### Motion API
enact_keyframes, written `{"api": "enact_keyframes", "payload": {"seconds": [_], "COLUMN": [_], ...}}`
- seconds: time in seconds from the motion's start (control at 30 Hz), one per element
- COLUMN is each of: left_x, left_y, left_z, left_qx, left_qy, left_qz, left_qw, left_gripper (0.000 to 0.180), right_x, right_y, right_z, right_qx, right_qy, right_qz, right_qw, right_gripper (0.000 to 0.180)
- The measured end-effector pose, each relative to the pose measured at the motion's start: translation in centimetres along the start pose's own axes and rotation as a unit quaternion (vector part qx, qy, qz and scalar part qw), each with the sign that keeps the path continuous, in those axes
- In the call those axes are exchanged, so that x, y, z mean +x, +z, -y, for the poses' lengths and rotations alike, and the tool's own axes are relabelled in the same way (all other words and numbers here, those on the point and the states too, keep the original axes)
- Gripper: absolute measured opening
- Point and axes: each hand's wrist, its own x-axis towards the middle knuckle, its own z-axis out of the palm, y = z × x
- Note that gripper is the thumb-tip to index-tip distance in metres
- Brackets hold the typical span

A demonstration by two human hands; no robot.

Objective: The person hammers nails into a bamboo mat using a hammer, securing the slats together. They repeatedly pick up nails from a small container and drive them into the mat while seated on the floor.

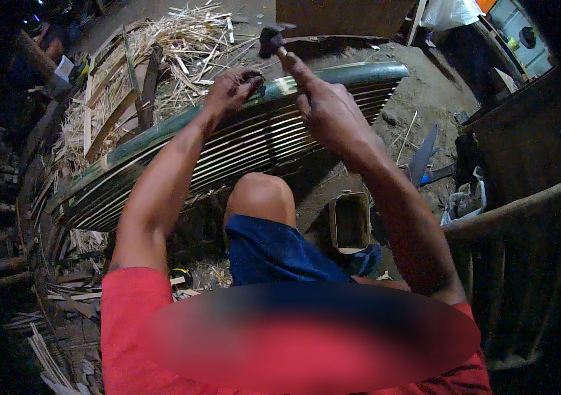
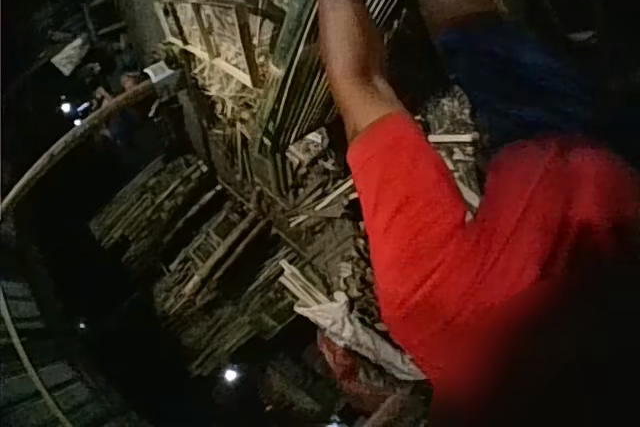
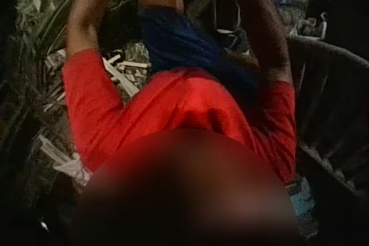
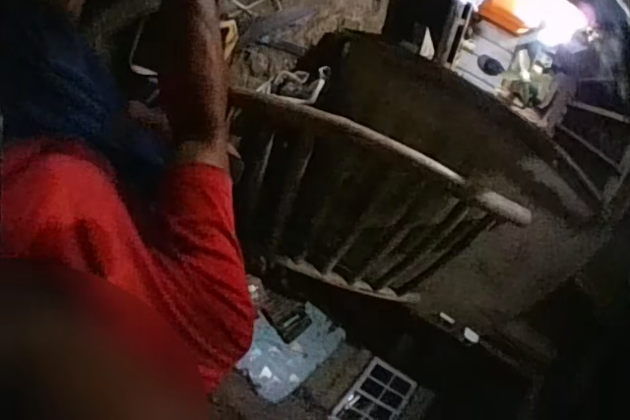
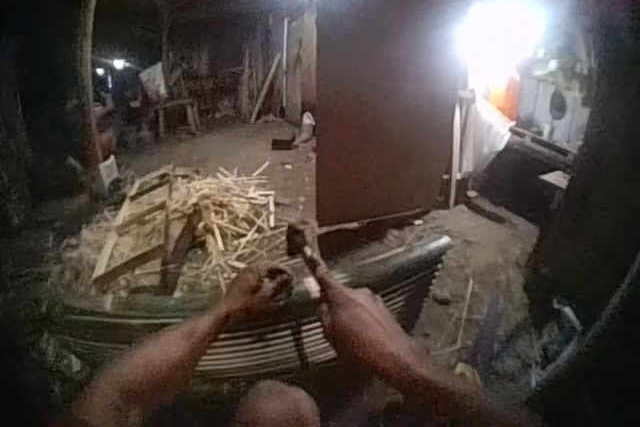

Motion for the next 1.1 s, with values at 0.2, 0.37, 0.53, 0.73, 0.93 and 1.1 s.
{"api": "enact_keyframes", "payload": {"seconds": [0.2,0.37,0.53,0.73,0.93,1.1], "left_x": [-0.7,-1.1,1.3,3.6,4.0,3.4], "left_y": [-0.9,-3.1,-4.6,-6.6,-4.2,-5.6], "left_z": [-0.1,2.7,1.8,0.3,7.4,8.9], "left_qx": [0.197,0.313,0.240,0.102,0.317,0.303], "left_qy": [0.039,-0.011,-0.064,-0.157,-0.009,-0.060], "left_qz": [0.101,0.272,0.304,0.347,0.290,0.244], "left_qw": [0.975,0.910,0.920,0.919,0.903,0.919], "left_gripper": [0.065,0.087,0.090,0.086,0.076,0.074], "right_x": [-3.7,-5.4,-6.7,-6.9,-6.7,-6.2], "right_y": [-0.6,-0.3,0.5,1.8,2.8,2.4], "right_z": [-1.6,-2.6,-3.4,-5.7,-7.9,-8.3], "right_qx": [0.029,0.033,0.032,0.044,0.037,0.058], "right_qy": [-0.024,0.044,0.063,0.051,-0.020,-0.090], "right_qz": [-0.075,-0.055,-0.015,-0.035,-0.079,-0.149], "right_qw": [0.996,0.997,0.997,0.997,0.996,0.983], "right_gripper": [0.070,0.070,0.069,0.068,0.075,0.075]}}
